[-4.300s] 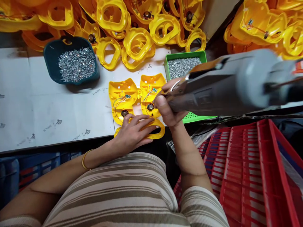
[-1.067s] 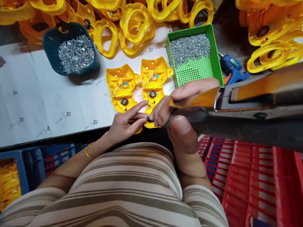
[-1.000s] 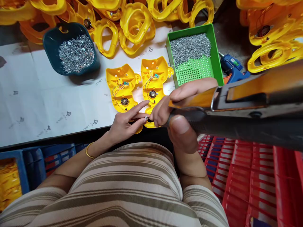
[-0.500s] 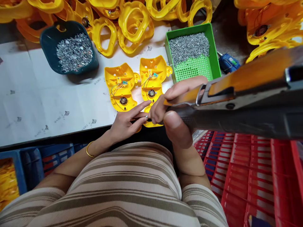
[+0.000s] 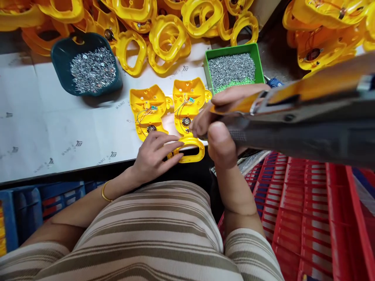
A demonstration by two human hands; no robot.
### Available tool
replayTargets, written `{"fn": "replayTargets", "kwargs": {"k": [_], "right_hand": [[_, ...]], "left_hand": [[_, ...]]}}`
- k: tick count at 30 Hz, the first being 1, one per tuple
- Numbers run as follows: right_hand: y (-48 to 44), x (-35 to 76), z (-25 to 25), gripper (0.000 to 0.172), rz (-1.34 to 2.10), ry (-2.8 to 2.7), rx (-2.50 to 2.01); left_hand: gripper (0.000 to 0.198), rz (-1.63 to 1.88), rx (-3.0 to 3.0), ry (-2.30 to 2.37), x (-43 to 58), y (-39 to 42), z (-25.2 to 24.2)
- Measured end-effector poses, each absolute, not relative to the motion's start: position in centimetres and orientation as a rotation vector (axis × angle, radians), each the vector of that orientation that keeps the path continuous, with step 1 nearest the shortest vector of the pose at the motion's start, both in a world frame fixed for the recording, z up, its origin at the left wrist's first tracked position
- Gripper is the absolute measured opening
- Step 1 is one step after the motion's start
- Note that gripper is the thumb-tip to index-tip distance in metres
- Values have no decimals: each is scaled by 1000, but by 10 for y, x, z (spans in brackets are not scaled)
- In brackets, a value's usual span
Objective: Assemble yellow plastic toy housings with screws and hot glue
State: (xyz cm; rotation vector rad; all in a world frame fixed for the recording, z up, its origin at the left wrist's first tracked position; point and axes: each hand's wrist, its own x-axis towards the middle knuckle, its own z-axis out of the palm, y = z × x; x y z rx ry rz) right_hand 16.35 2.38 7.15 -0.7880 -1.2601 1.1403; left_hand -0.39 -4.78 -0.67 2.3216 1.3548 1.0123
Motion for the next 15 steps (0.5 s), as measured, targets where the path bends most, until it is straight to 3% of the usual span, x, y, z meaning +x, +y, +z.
{"fn": "replayTargets", "kwargs": {"k": [4, 8, 15], "right_hand": [[45, 143, 49, 21, 959, -1309, -505], [53, 134, 38, 19, 979, -1328, -544], [57, 129, 27, 47, 920, -1340, -880]], "left_hand": [[37, 645, 2455, 1333, 1, -50, -7], [51, 439, 2484, 1348, 7, -48, -3], [59, 301, 2477, 1347, 8, -45, 0]]}}
